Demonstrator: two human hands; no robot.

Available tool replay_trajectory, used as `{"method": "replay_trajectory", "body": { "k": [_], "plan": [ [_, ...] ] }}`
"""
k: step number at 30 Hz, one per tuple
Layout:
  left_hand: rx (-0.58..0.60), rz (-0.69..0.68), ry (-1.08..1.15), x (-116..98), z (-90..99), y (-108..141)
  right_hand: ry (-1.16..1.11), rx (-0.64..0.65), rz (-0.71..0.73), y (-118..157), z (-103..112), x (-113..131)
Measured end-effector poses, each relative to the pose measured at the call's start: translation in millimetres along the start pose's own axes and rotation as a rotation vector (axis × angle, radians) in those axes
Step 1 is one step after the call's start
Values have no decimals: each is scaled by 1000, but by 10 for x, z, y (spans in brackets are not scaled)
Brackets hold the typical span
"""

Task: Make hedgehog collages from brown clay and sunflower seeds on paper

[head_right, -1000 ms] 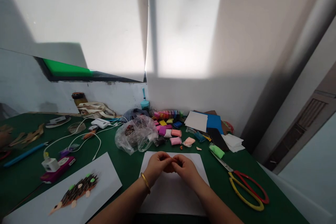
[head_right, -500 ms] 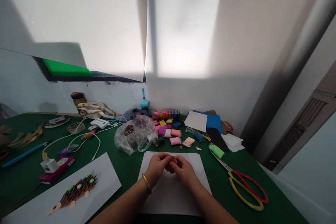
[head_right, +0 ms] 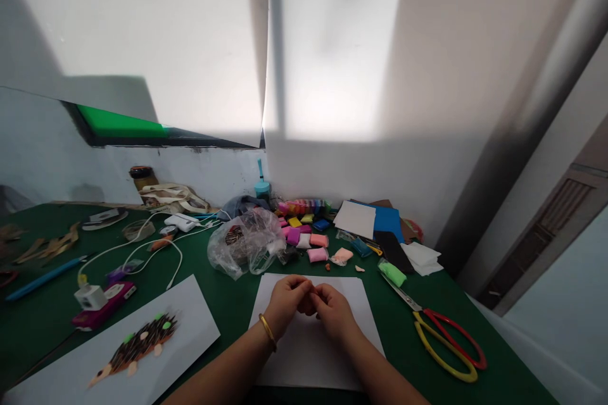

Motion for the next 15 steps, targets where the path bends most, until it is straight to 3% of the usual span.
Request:
{"method": "replay_trajectory", "body": {
  "k": [10,15],
  "plan": [
    [31,-1,-68,19,-1,-25,34,10,45,39,-13,85],
    [31,1,-80,-20,54,-28,-11,-21,-3,19,35,-2]
  ]
}}
Point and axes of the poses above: each hand's wrist, its own y-axis away from the middle knuckle, its own z-axis out of the back of the hand, x = y × z, the point moved 8 cm from there along -y, towards the middle knuckle, and after that the axes turned 3 degrees about x, right-handed, at the moved point
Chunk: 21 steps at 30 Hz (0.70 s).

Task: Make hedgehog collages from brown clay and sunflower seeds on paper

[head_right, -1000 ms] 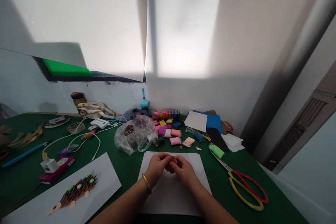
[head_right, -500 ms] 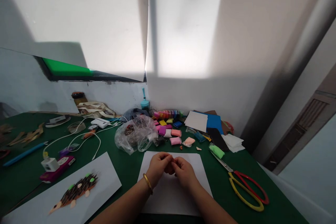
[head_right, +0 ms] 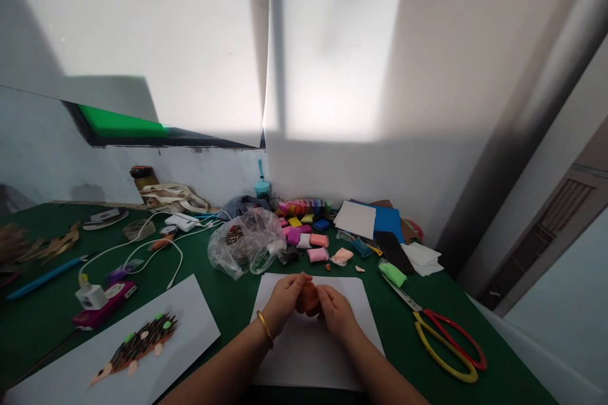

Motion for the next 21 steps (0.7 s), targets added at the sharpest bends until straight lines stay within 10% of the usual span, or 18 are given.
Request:
{"method": "replay_trajectory", "body": {
  "k": [21],
  "plan": [
    [64,59,73,57,21,62,72,-83,36,50,195,164]
  ]
}}
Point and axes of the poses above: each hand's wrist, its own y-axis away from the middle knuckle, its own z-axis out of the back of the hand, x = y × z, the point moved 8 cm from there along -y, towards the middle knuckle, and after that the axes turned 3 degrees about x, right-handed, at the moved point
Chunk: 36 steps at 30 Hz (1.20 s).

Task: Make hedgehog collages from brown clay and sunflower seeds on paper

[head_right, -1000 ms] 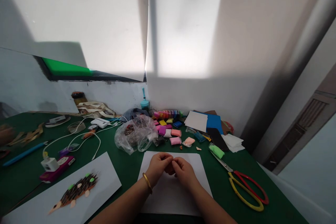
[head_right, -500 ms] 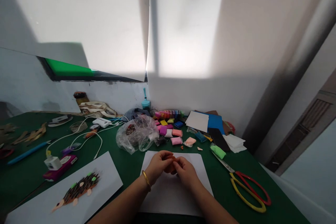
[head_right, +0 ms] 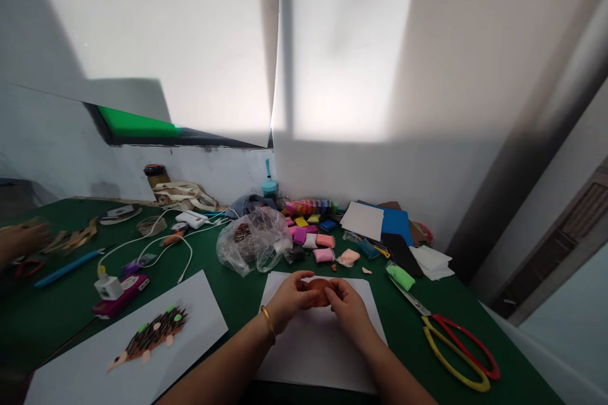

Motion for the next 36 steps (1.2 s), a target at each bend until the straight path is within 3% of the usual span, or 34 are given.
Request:
{"method": "replay_trajectory", "body": {
  "k": [5,11,16,22,31,36],
  "plan": [
    [-1,-25,12,-39,-5,-13,-63,64,39,-40,25,1],
    [61,47,9,1,8,-17,59,49,-57,-51,80,-131],
    [106,60,-146,121,20,93,218,93,-30,69,87,-144],
    [145,-27,-297,211,-9,217,335,94,-32,154,164,-192],
    [-29,-285,-614,-27,282,154,344,65,-13,20,148,-152],
    [-32,-289,-616,-8,335,63,360,57,-16,-120,113,-144]
  ]
}}
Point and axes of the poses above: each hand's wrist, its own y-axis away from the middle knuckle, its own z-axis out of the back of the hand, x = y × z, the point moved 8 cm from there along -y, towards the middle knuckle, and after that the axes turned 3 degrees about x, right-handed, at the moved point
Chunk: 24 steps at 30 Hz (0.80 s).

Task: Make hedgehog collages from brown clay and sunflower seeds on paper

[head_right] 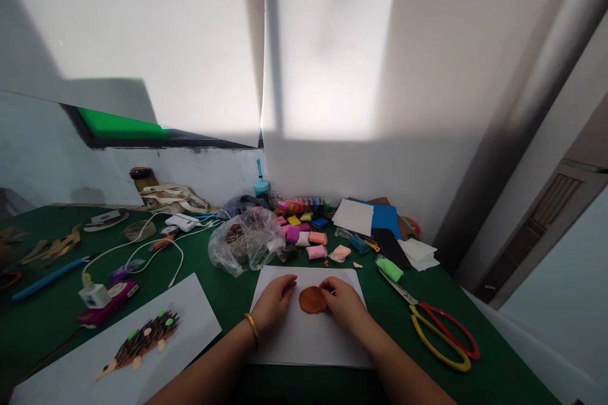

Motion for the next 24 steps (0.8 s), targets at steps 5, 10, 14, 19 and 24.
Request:
{"method": "replay_trajectory", "body": {
  "k": [5,10,14,19,24],
  "plan": [
    [15,54,109,26,-54,-87,15,-8,70,-28,-6,165],
    [114,121,210,-65,-188,-202,-72,-22,77,23,16,197],
    [78,192,99,-50,-191,-258,6,-54,11,8,41,-25],
    [118,190,-110,-18,-235,-269,148,-59,-13,3,-6,-168],
    [36,112,-272,-61,-193,-258,199,-61,-4,15,-30,-98]
  ]
}}
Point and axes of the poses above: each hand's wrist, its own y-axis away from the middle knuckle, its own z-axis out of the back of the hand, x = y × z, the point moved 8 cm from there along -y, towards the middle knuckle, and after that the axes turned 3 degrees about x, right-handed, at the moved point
